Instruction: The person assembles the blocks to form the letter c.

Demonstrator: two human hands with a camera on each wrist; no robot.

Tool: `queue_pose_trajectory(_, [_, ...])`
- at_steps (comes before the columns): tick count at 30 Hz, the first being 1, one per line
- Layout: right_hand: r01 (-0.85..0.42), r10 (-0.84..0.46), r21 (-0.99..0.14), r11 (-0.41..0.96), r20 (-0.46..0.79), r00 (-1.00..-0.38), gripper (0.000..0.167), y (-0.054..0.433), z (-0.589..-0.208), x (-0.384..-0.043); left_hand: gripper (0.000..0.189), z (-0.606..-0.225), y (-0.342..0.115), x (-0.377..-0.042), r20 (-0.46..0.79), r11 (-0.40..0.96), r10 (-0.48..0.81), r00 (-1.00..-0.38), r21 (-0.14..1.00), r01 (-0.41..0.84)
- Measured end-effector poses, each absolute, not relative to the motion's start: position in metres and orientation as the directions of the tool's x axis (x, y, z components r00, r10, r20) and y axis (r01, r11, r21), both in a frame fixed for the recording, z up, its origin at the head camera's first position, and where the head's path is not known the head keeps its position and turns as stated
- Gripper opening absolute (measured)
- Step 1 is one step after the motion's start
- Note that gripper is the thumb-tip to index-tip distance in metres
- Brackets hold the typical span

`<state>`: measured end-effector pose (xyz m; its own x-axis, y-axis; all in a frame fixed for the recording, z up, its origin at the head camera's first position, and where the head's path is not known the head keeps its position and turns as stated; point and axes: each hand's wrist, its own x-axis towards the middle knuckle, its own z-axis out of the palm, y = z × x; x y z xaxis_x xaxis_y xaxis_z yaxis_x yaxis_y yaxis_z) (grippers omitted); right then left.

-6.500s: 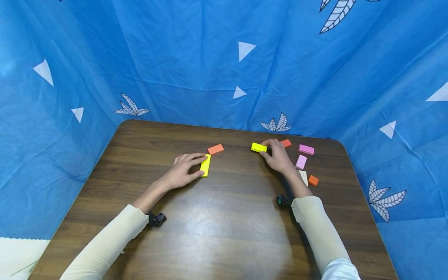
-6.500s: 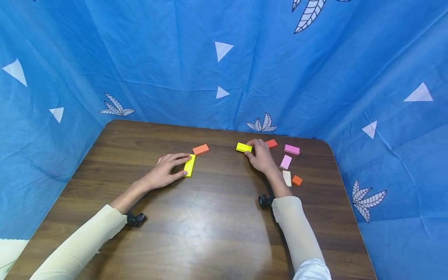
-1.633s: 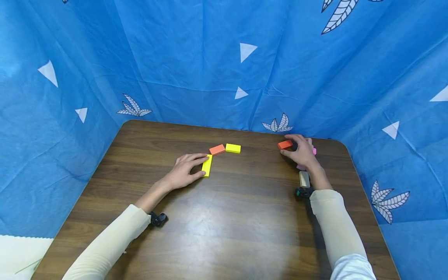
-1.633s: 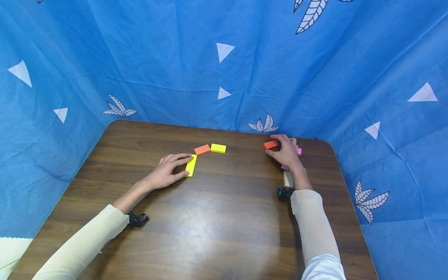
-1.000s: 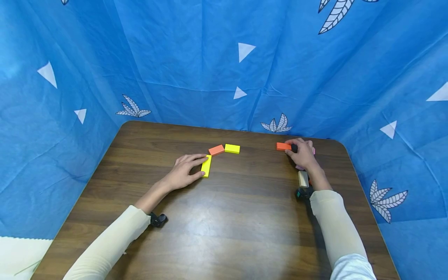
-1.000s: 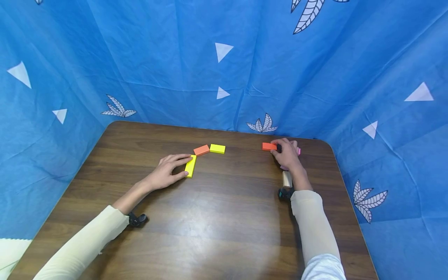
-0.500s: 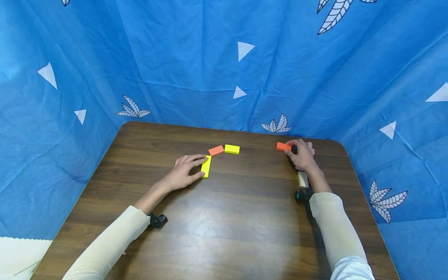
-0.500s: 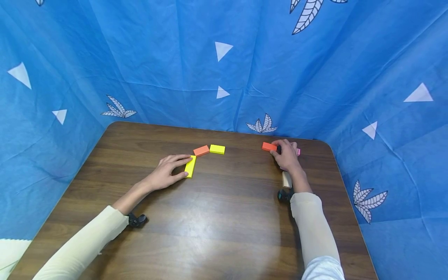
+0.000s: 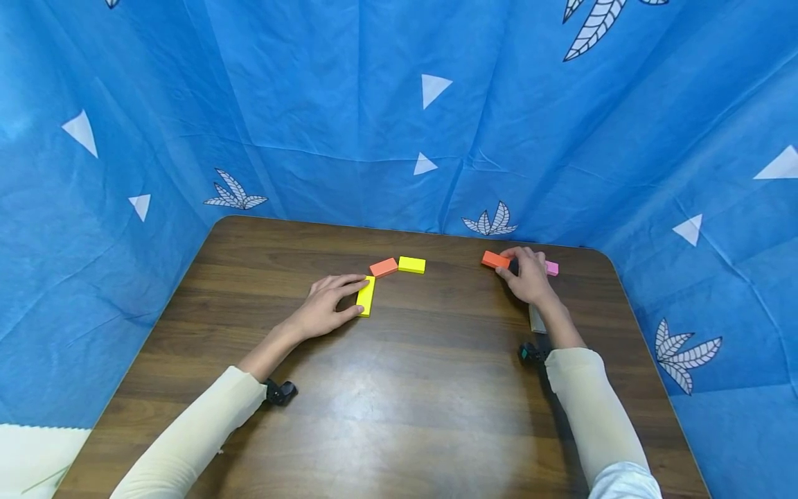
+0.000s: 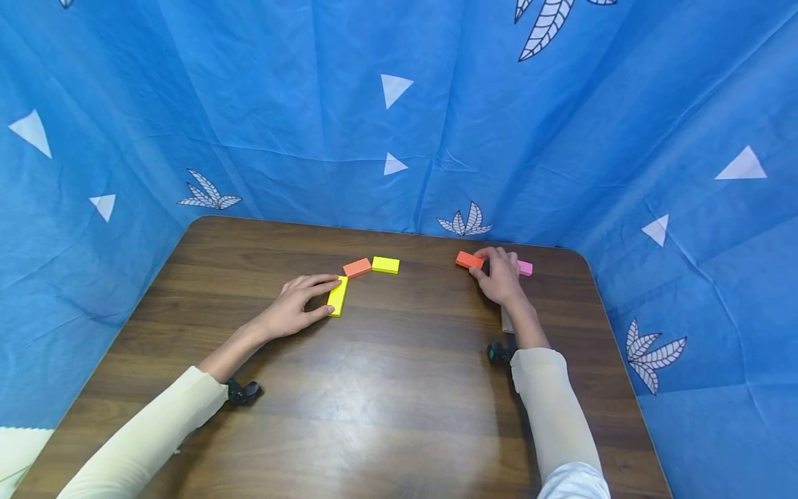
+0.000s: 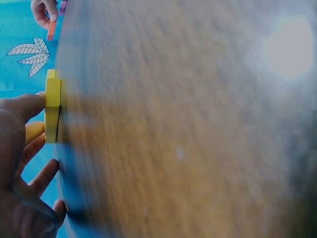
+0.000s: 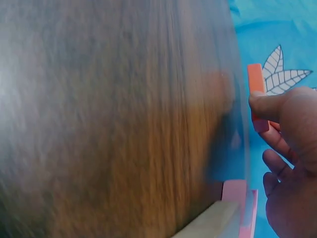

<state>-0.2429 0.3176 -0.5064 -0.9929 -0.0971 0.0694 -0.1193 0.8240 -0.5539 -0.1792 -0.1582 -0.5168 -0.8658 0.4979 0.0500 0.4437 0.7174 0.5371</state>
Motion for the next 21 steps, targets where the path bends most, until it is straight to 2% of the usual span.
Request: queue_pose_trajectory(21, [-0.178,-0.173,-0.585,0.791,0.065,-0.983,0.04,0.286,-0.511,-0.235,0.061,-0.519,-0.16,-0.182,0.037,0.72,0.493,-0.87,0.544,0.431])
